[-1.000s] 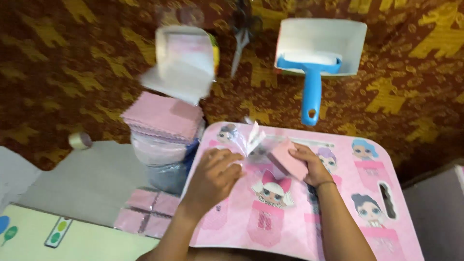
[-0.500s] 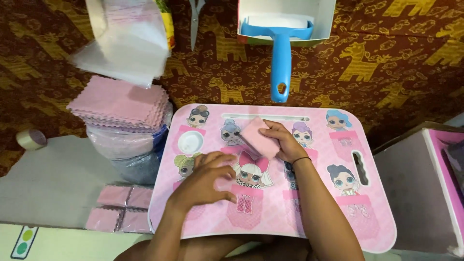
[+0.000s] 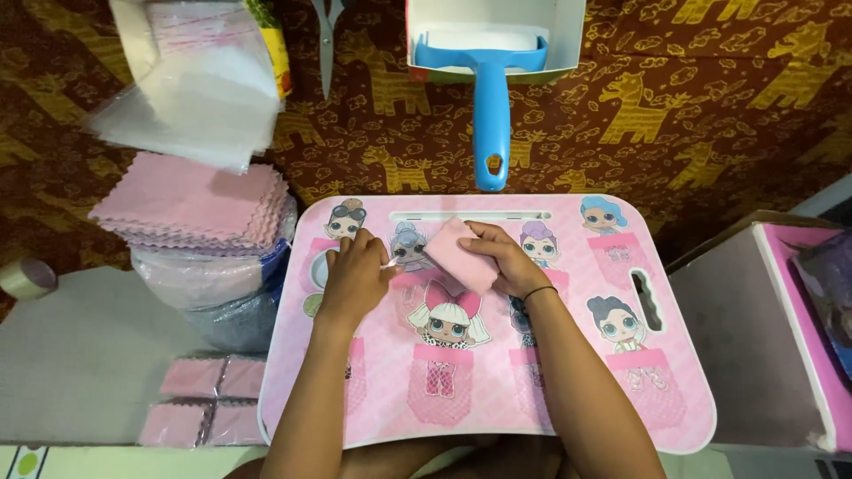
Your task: The person cleans a pink microfiber cloth using a lint roller on a small table and then places it into a clear plastic bag.
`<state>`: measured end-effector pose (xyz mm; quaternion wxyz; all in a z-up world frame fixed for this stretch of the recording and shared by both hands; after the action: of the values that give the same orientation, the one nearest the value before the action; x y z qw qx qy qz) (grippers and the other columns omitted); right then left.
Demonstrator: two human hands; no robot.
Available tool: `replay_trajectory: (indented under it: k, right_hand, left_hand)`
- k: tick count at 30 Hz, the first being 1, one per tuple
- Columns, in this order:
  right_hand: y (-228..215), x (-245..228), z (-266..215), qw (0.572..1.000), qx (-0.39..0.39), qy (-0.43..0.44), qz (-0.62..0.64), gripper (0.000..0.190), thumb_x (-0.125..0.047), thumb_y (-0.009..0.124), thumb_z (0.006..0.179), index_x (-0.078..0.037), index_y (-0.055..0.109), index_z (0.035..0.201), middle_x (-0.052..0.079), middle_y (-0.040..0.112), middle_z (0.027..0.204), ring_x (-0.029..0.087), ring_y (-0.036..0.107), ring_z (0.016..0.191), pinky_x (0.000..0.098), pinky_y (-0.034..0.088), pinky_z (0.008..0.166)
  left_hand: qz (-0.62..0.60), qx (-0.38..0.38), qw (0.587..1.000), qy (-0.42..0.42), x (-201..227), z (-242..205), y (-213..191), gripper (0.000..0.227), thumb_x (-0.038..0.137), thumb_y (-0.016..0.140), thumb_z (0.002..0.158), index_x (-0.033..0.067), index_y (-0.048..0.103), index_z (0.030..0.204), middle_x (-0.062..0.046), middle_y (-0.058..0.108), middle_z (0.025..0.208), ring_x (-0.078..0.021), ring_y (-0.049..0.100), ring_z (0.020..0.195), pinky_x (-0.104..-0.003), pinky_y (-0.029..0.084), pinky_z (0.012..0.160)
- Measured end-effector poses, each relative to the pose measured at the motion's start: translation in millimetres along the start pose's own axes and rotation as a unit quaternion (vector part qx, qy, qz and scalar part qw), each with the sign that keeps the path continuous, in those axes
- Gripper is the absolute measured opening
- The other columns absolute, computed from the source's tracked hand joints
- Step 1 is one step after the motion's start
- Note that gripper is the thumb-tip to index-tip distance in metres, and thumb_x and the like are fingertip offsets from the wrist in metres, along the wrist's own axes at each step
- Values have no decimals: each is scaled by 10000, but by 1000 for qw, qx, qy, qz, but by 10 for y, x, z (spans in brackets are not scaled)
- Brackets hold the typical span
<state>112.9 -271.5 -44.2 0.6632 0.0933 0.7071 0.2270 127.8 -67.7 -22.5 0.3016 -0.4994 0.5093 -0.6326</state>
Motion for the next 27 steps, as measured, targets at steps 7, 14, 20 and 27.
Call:
replay_trajectory:
  k: [7, 14, 20, 27]
  right_hand:
    - [160, -136, -29, 999, 16, -38, -26, 48, -68, 645, 915, -21, 642, 917, 40, 648, 693, 140, 691, 591, 240, 551, 525]
    - [-48, -155, -4, 989, 95, -104, -38, 107, -66, 714, 917, -28, 626, 966, 56, 684, 711, 154, 703, 581, 245, 577, 509]
    - [-31, -286, -65, 976, 138, -163, -38, 156, -65, 754, 896, -49, 609, 950, 63, 702, 712, 147, 698, 589, 251, 573, 524]
    - [125, -494, -133, 962, 157, -196, -103, 182, -87, 777, 891, -63, 603, 942, 26, 668, 697, 89, 636, 597, 216, 521, 538]
  left_hand:
    - [-239, 39, 967, 79, 61, -44, -144, 97, 150, 675, 954, 79, 610, 942, -152, 630, 877, -400, 643, 868, -506, 483, 795]
    - [-449, 7, 892, 49, -72, -19, -60, 284, 87, 746, 919, 62, 523, 1094, -156, 750, 867, -195, 684, 719, -323, 558, 713]
    - [-476, -20, 878, 45, -95, 0, 2, 373, 108, 805, 875, 60, 519, 1109, -153, 710, 871, -179, 657, 686, -299, 567, 647]
    - [-486, -56, 871, 41, -39, 6, 98, 390, 120, 816, 861, 51, 529, 1116, -134, 675, 876, -155, 641, 709, -274, 581, 626]
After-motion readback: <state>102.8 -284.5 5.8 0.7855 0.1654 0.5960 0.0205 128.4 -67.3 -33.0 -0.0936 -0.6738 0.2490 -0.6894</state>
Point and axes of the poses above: each hand's wrist, its own z-axis towards the middle knuckle, its own y-axis out of the palm, x = y × z, the point moved 10 cm from there along z, towards the middle knuckle
